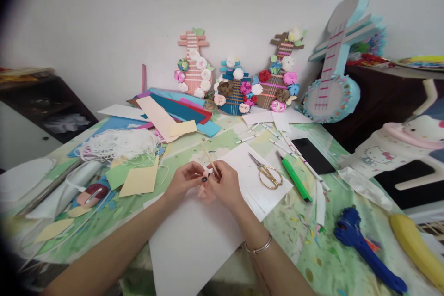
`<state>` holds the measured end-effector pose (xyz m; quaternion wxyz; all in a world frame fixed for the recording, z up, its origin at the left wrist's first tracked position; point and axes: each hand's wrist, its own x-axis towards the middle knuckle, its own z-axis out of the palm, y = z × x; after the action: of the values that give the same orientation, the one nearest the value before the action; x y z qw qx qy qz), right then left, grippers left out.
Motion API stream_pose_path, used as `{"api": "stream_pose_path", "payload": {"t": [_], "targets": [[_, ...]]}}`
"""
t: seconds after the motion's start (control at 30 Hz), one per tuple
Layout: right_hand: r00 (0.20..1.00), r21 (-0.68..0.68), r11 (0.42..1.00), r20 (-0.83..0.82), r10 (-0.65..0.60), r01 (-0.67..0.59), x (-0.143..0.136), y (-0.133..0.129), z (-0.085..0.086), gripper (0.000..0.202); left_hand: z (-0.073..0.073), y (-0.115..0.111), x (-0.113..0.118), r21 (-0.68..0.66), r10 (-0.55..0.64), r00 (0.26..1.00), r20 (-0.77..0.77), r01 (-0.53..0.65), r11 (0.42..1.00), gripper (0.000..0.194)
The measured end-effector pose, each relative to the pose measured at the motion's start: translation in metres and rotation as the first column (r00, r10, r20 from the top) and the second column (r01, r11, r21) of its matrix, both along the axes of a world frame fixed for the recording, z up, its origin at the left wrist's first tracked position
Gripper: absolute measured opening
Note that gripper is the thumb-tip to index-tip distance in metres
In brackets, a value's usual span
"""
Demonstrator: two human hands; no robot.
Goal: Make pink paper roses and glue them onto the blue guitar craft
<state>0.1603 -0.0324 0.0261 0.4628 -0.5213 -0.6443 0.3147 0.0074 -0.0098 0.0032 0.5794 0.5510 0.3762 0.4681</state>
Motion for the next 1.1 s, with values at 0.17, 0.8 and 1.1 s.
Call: {"api": "stream_pose_path", "payload": {"t": [0.17,0.8,1.1], "targets": [[0.997,0.028,0.998,0.051,-0.053,0.052,-0.001,0.000,-0.001,0.014,0.002,-0.004,0.001,0.131,0.028,0.989,-0.143,-0.009,0.991,0.021],[0.992,-0.092,0.992,-0.096,0.081,-0.090,0.005,0.004,-0.004,0.023,0.003,-0.003,0.001,-0.079,-0.054,0.998,0.030,0.057,0.995,0.026],[0.946,-0.262,0.931,-0.266,0.182,-0.253,0.012,0.007,0.002,0.012,0.006,-0.001,-0.002,-0.155,-0.124,0.988,0.094,0.137,0.978,0.029]]}}
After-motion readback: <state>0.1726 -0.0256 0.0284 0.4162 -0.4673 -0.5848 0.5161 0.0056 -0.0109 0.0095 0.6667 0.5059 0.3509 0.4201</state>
